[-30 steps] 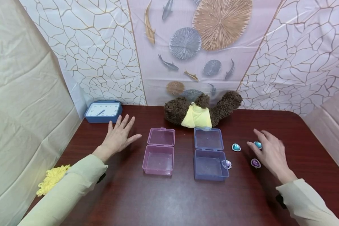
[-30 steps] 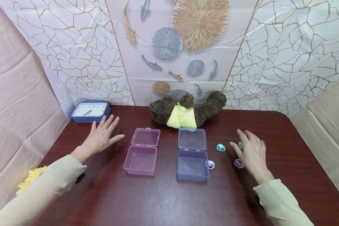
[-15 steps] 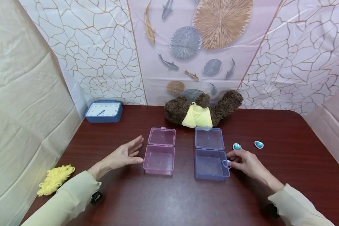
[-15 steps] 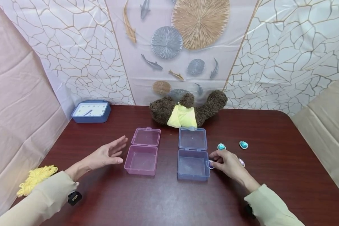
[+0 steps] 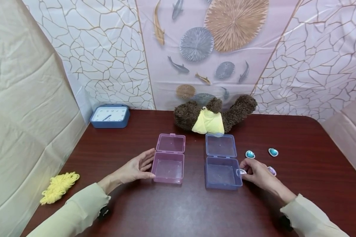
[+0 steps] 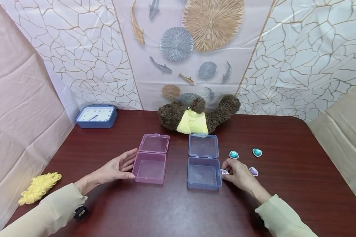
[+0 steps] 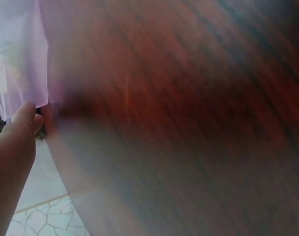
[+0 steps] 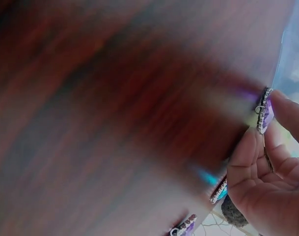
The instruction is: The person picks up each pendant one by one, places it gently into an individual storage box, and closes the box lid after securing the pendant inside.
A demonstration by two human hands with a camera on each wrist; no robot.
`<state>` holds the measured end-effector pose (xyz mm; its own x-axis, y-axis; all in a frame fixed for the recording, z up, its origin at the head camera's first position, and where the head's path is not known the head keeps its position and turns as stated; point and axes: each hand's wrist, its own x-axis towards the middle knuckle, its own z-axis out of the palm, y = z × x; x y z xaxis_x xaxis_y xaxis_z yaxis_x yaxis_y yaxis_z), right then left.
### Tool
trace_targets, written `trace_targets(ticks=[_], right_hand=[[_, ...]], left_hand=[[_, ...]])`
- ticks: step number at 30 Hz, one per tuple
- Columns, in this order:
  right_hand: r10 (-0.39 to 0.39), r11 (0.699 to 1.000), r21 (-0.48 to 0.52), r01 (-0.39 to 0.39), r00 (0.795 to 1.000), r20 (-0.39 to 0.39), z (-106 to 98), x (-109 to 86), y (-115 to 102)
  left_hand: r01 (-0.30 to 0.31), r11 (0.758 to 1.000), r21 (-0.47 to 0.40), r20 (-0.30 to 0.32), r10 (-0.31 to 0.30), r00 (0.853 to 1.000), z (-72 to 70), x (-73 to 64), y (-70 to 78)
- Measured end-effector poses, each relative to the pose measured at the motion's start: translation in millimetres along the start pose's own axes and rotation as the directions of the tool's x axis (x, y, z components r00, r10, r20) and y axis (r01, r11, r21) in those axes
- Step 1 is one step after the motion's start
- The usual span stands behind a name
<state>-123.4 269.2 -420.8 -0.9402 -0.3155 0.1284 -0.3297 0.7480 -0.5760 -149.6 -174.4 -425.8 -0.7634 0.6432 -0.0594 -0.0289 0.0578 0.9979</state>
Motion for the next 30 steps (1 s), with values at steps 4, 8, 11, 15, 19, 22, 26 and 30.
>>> trace_targets(ticks=[4,8,11,15,19,22,26,30], right_hand=[[0.033,0.999,0.024,-0.033,0.999,0.005,-1.5,-2.7,0.4],[0.068,0.997,0.038,-0.068,0.998,0.001,-4.0,-7.1,0.8],[0.103,0.992,0.071,-0.102,0.995,-0.016,-7.8,-11.0,0.1],[0.116,0.982,0.156,-0.103,0.99,-0.076,-16.0,-11.8,-3.5],[0.108,0.956,0.287,-0.058,0.981,-0.16,-23.3,-3.5,-19.3],[0.1,0.897,0.442,-0.015,0.98,-0.171,-22.9,9.9,-44.7],[0.089,0.78,0.625,-0.023,0.993,-0.074,-6.8,32.8,-87.6],[0.069,0.682,0.724,-0.103,0.995,0.077,25.5,54.5,-127.4]], left_hand=[[0.002,1.0,0.001,-0.008,-0.002,1.0,2.0,1.4,-2.6],[0.0,1.0,-0.007,-0.016,0.0,1.0,5.1,1.6,-2.8],[-0.002,1.0,-0.019,-0.022,0.002,1.0,7.2,2.0,-2.1],[-0.006,1.0,-0.025,-0.025,0.005,1.0,9.0,2.7,-2.3],[-0.012,0.999,-0.035,-0.024,0.011,1.0,10.0,3.2,-2.9],[-0.015,0.999,-0.045,-0.023,0.014,1.0,10.1,3.0,-3.6],[-0.014,0.999,-0.043,-0.02,0.013,1.0,9.7,2.1,-5.1],[-0.01,0.999,-0.035,-0.022,0.009,1.0,10.0,1.4,-6.6]])
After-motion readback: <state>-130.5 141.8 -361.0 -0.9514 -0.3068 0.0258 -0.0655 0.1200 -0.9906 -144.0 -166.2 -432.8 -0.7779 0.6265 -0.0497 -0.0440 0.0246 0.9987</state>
